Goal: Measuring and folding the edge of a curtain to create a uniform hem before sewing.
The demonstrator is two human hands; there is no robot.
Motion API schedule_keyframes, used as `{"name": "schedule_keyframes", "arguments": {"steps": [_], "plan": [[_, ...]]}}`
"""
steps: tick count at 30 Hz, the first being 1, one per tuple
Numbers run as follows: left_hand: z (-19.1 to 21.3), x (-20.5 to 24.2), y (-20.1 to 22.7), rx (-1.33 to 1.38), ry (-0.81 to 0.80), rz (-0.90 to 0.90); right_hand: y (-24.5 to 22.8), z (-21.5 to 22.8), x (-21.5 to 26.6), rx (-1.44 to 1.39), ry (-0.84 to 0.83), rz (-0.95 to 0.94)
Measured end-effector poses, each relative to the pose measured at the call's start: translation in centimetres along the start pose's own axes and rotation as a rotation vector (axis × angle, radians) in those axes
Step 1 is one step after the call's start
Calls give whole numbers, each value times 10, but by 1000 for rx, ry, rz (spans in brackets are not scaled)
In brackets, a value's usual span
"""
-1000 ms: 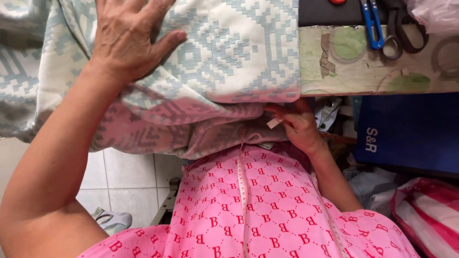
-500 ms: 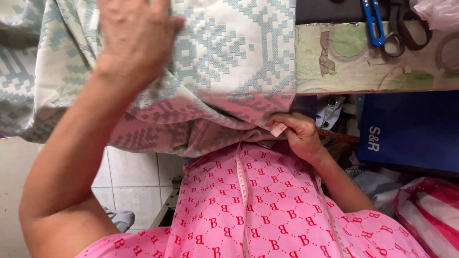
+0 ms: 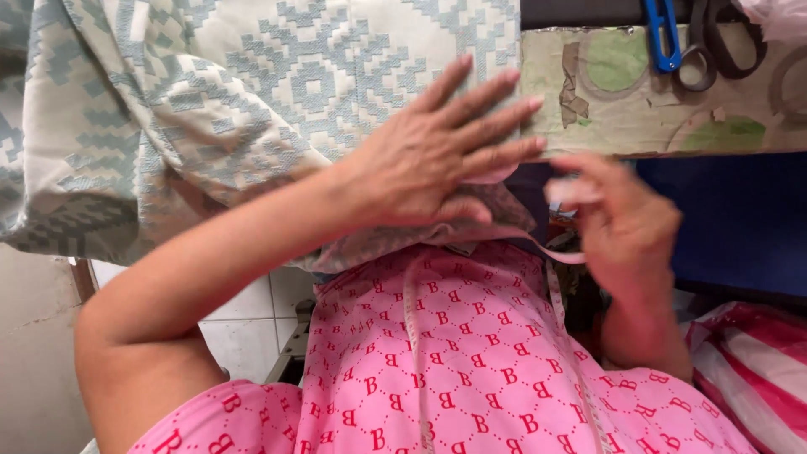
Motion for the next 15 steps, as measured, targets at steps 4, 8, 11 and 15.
{"name": "schedule_keyframes", "arguments": {"steps": [4, 8, 11, 15], "plan": [[-6, 14, 34, -54, 347, -87, 1, 21, -41, 246, 73, 61], [53, 35, 16, 334, 722, 104, -10, 1, -60, 415, -61, 199], [54, 35, 8, 292, 708, 151, -32, -8, -63, 453, -113, 338], [61, 28, 25, 85, 806, -29, -25, -5, -74, 177, -220, 244]]}}
Point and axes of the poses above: each hand's wrist, its own x-axis away from the middle knuckle, its own z-axis out of the back of the hand, y = z × x, the point moved 9 cm from there along -x, towards the middle knuckle, and after that the axes turned 1 degree about x, right-handed, at the moved point
